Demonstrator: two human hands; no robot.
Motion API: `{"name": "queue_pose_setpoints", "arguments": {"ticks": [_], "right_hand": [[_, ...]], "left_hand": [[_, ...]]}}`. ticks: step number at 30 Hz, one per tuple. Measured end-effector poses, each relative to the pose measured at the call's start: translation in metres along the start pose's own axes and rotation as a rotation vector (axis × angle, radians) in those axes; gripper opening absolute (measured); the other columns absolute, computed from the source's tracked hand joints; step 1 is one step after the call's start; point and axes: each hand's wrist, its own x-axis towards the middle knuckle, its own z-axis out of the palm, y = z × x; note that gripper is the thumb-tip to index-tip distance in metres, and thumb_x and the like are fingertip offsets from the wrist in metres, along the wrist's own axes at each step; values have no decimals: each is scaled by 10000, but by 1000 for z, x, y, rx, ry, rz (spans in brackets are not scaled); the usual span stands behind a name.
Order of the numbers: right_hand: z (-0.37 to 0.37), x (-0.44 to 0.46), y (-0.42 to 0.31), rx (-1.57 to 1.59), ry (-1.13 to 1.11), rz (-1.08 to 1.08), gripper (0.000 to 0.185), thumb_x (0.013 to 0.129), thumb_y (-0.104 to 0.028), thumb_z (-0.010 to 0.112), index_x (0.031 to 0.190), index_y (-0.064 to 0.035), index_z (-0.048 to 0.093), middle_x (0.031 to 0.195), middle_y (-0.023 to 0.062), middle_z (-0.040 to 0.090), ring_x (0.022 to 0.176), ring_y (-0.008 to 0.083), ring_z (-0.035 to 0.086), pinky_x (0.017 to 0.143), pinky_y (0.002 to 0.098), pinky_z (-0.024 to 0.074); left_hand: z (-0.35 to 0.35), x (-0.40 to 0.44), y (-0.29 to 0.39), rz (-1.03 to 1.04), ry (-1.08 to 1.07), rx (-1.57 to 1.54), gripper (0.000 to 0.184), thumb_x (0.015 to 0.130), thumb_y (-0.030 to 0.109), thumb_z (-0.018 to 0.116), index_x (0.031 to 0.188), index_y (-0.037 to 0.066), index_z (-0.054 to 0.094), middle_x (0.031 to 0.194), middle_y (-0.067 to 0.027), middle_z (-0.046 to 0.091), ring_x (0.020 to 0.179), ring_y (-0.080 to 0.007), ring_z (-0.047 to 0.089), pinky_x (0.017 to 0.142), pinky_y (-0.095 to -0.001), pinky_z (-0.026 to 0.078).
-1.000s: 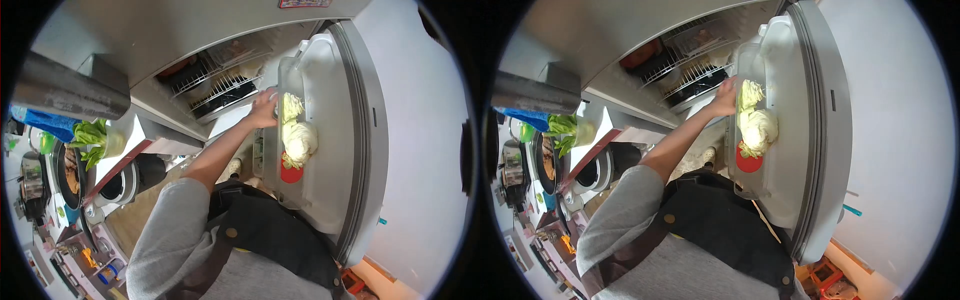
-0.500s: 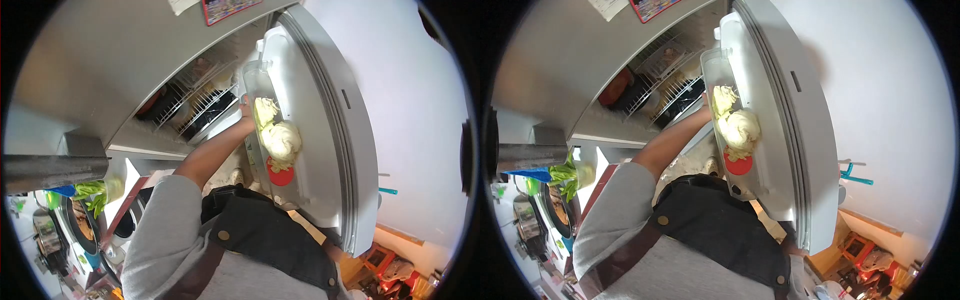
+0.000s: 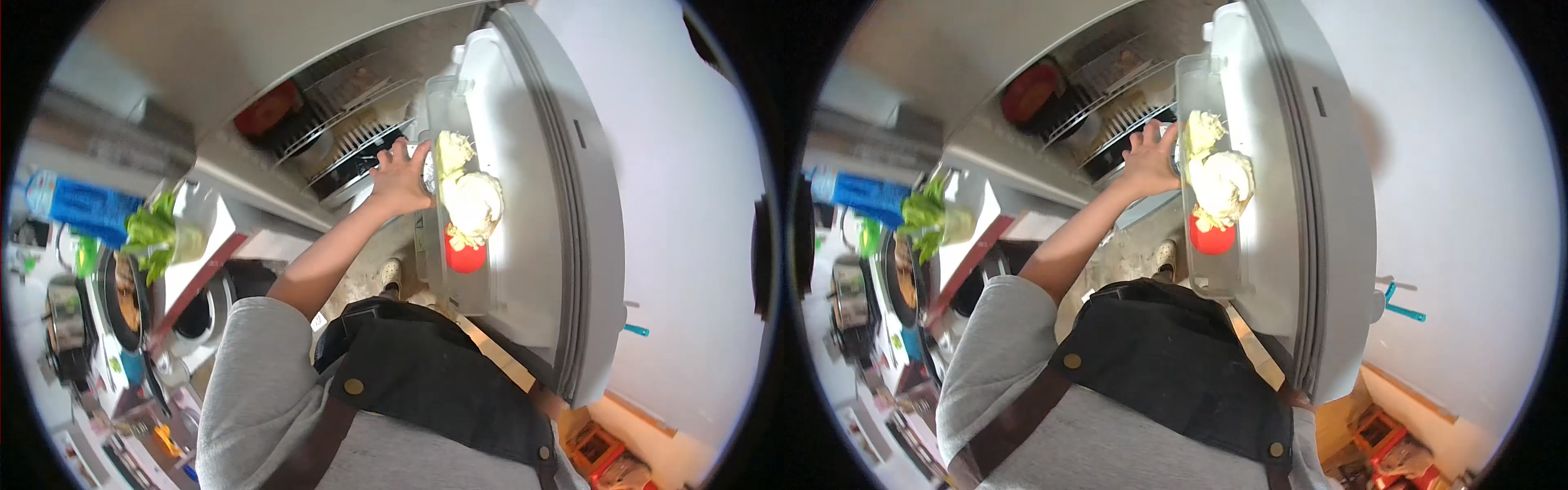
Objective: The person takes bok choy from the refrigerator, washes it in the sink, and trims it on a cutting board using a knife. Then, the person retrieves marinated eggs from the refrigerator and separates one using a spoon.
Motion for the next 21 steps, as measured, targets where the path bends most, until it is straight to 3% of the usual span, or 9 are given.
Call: {"name": "queue_pose_setpoints", "arguments": {"ticks": [2,3,8,13,16,17,20,21], "right_hand": [[13,14,-3,-7,-100,2,344,943,-316,474,1178,-65,465,1070,69,525,1005,163,525,898,317,439],[21,20,-5,-12,-158,4,347,942,-316,474,1180,-64,464,1073,70,525,1007,164,525,899,317,439],[88,33,-13,-44,-548,24,358,941,-318,475,1190,-61,462,1086,75,524,1016,168,524,906,321,439],[157,-25,-16,-17,-898,36,369,940,-319,476,1200,-57,460,1100,79,523,1025,172,523,914,325,439],[170,-74,0,35,-1058,-4,376,940,-320,477,1206,-55,459,1108,82,522,1030,175,523,918,327,439],[167,-93,1,44,-1115,-64,411,942,-269,461,1254,-5,416,1163,125,512,1079,197,510,948,342,424],[179,-184,3,-124,-911,110,403,936,-200,434,1268,24,388,1176,158,500,1073,232,506,951,346,411],[184,-173,54,-114,-931,-21,375,933,-142,405,1259,41,372,1118,150,491,1003,227,512,908,333,416]], "left_hand": [[-10,-35,1,-58,54,57,995,555,396,785,1399,307,267,1386,-204,251,1206,-469,332,887,-658,373],[-20,-56,6,-107,82,25,997,532,315,799,1389,321,289,1386,-206,262,1213,-459,335,901,-647,374],[-36,-172,10,-332,233,47,997,519,285,800,1387,307,309,1369,-217,290,1191,-458,353,878,-615,401],[-47,-333,23,-608,245,-9,968,520,310,788,1370,287,323,1362,-219,296,1183,-464,355,865,-620,396],[-18,-427,12,-804,293,-41,973,517,311,789,1370,294,321,1377,-221,289,1195,-478,349,871,-629,390],[-15,-463,11,-879,294,-71,979,515,309,790,1373,299,318,1382,-223,285,1203,-483,343,875,-633,387],[-20,-554,-19,-1074,310,-154,983,515,305,789,1377,304,316,1386,-225,282,1211,-489,337,880,-641,381],[-22,-577,-35,-1132,318,-174,982,516,304,788,1378,305,317,1385,-225,282,1211,-490,337,881,-642,380]]}}
